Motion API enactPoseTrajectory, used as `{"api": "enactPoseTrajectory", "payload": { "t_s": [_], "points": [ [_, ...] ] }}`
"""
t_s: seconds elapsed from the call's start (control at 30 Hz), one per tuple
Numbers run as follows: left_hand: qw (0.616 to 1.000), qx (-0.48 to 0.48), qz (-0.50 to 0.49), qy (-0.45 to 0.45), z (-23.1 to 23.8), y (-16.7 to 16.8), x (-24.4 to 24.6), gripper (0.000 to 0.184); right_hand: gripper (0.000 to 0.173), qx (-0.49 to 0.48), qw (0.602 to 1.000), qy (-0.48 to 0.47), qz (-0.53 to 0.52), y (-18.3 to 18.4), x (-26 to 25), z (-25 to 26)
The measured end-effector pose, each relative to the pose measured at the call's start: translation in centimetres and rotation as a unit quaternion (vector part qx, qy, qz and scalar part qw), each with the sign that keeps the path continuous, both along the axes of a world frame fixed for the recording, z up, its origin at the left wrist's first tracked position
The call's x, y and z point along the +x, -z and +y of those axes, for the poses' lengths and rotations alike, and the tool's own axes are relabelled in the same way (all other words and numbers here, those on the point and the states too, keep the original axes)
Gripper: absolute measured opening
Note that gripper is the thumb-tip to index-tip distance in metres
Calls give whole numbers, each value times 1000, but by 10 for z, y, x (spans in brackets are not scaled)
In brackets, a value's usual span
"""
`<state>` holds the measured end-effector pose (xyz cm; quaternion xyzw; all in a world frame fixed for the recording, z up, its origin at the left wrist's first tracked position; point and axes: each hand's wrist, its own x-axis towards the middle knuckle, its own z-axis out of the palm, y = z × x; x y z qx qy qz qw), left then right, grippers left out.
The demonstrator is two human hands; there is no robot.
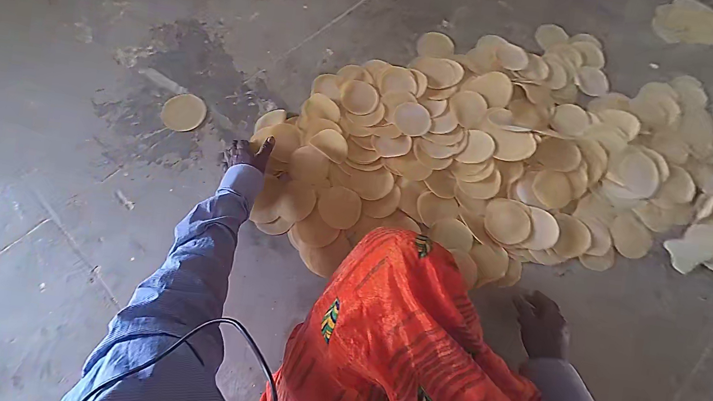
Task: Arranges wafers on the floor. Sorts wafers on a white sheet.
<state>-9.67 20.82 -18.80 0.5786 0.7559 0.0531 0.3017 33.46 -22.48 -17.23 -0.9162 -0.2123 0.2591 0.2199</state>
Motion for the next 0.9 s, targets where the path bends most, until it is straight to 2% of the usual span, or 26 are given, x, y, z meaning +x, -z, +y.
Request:
{"api": "enactPoseTrajectory", "payload": {
  "t_s": [0.07,0.13,0.2,0.27,0.33,0.4,0.43,0.47,0.53,0.6,0.7,0.77,0.83,0.9],
  "points": [
    [999,12,5,30,4,-6,20,88,55,33,995,71,61,-4,-1,16],
    [1000,13,22,19,9,-10,25,100,49,94,973,176,119,-4,-2,30],
    [999,2,42,-3,20,-9,17,110,47,131,943,263,154,-5,-2,41],
    [998,-32,32,-47,30,-11,12,117,49,126,929,303,171,-4,0,43],
    [996,-64,-13,-66,36,-11,3,112,49,115,928,310,171,-4,2,46],
    [997,-82,8,-13,46,1,-9,106,47,118,926,301,193,-1,3,49],
    [998,-45,35,18,43,9,-9,102,45,120,926,293,205,-1,3,49],
    [998,35,45,27,38,25,-9,94,42,119,928,281,213,0,3,49],
    [994,-54,60,76,43,1,-3,80,43,116,931,273,213,1,2,50],
    [992,-75,58,82,42,-15,4,70,43,112,936,268,198,6,4,47],
    [999,-41,-25,18,33,-25,9,60,37,134,937,262,188,9,5,39],
    [991,-66,-106,-48,38,-16,5,67,32,157,927,271,205,8,3,32],
    [962,-85,-232,-117,40,2,-4,77,32,172,914,285,232,9,4,24],
    [962,-84,-220,-136,33,-10,3,80,31,181,906,291,249,13,7,16]
  ]
}}
